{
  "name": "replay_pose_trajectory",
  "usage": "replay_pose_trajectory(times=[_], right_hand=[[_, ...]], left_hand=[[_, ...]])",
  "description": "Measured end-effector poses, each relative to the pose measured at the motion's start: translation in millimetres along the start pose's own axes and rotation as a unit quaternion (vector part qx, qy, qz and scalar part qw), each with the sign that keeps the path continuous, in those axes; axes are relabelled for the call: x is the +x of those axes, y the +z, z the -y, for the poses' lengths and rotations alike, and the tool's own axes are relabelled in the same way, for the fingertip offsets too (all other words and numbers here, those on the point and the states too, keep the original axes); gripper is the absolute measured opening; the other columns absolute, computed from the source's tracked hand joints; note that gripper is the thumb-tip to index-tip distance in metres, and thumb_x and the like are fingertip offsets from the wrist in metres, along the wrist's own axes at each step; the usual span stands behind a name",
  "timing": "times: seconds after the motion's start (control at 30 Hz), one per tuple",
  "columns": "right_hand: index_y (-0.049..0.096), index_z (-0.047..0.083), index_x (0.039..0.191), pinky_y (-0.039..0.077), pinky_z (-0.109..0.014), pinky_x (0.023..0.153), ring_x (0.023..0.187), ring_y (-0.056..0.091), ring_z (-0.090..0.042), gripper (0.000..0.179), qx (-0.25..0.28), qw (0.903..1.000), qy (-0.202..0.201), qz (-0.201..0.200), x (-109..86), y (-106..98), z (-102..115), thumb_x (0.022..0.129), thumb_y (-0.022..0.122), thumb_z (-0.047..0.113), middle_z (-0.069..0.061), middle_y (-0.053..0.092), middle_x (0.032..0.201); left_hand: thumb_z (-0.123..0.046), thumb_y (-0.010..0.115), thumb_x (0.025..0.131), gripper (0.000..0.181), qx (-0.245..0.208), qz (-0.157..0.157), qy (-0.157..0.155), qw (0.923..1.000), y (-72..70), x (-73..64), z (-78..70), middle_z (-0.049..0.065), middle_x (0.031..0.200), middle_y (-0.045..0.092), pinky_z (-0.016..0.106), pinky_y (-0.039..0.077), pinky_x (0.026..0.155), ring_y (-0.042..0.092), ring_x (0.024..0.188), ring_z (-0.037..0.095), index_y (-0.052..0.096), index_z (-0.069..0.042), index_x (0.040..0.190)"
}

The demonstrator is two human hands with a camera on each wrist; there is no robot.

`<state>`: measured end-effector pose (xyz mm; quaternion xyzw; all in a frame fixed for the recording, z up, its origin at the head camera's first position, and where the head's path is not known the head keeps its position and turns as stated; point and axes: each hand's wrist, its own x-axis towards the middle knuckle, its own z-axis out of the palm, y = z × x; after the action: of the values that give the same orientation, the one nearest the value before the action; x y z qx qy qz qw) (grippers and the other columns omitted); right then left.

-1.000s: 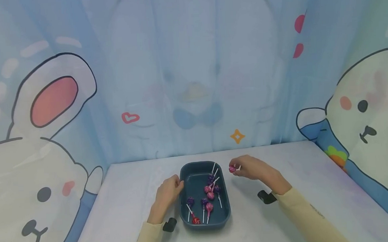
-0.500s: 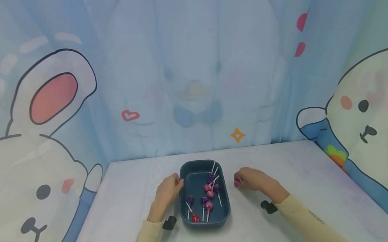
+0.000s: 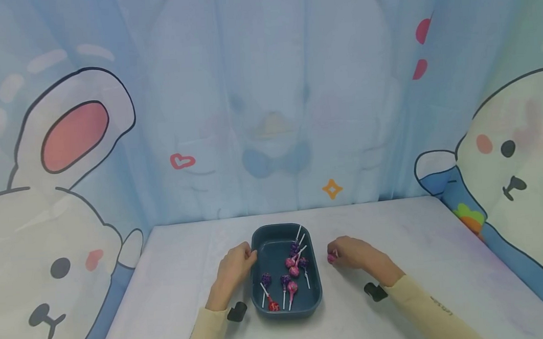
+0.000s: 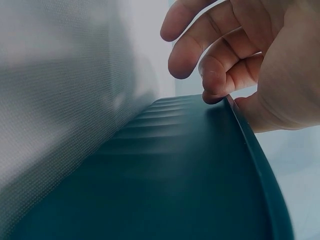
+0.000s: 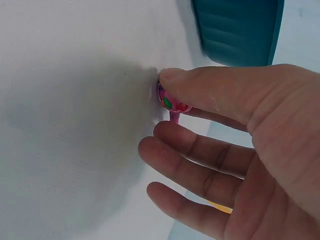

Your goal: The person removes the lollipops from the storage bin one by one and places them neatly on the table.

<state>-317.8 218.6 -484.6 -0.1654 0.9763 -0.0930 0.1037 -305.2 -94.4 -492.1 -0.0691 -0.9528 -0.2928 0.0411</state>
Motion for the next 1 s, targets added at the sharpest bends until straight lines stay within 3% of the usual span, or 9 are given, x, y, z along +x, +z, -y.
replay_pose_trajectory(times=[0.23, 0.4, 0.6, 1.0], right_hand=[[0.06, 0.012, 0.11, 0.049, -0.039, 0.077, 0.081, 0.053, -0.017, 0.038, 0.02, 0.9991, 0.036, 0.009, -3.2, -8.2, 2.2, 0.077, 0.073, 0.025, -0.002, 0.06, 0.091], [0.056, 0.009, 0.118, 0.047, -0.044, 0.085, 0.096, 0.056, -0.022, 0.05, 0.016, 0.9992, 0.038, -0.002, -5.7, -22.0, 3.4, 0.076, 0.073, 0.03, -0.009, 0.061, 0.107], [0.053, 0.008, 0.123, 0.043, -0.046, 0.092, 0.104, 0.055, -0.025, 0.055, 0.009, 0.9993, 0.035, -0.01, -7.1, -36.9, 5.7, 0.076, 0.073, 0.032, -0.012, 0.057, 0.118], [0.053, 0.008, 0.123, 0.043, -0.045, 0.092, 0.105, 0.056, -0.025, 0.056, -0.007, 0.9997, 0.017, -0.013, -3.8, -42.1, 7.5, 0.078, 0.071, 0.034, -0.013, 0.057, 0.119]], left_hand=[[-0.03, 0.055, 0.088, 0.023, -0.001, -0.004, 0.006, 1.0, -0.8, -2.0, -0.7, -0.002, 0.059, 0.047, 0.027, 0.033, 0.046, 0.042, 0.051, 0.012, 0.049, -0.014, 0.074], [-0.03, 0.055, 0.089, 0.022, -0.003, -0.003, 0.001, 1.0, -0.4, -2.0, -1.3, -0.002, 0.06, 0.048, 0.026, 0.033, 0.047, 0.043, 0.052, 0.011, 0.049, -0.014, 0.075], [-0.03, 0.055, 0.088, 0.022, -0.004, -0.005, -0.002, 1.0, 0.4, -1.4, -1.5, -0.002, 0.06, 0.048, 0.026, 0.034, 0.047, 0.043, 0.052, 0.012, 0.049, -0.014, 0.075], [-0.03, 0.055, 0.089, 0.021, -0.004, -0.003, -0.002, 1.0, 1.3, -0.7, -0.8, -0.002, 0.06, 0.048, 0.026, 0.034, 0.047, 0.044, 0.052, 0.011, 0.049, -0.014, 0.075]])
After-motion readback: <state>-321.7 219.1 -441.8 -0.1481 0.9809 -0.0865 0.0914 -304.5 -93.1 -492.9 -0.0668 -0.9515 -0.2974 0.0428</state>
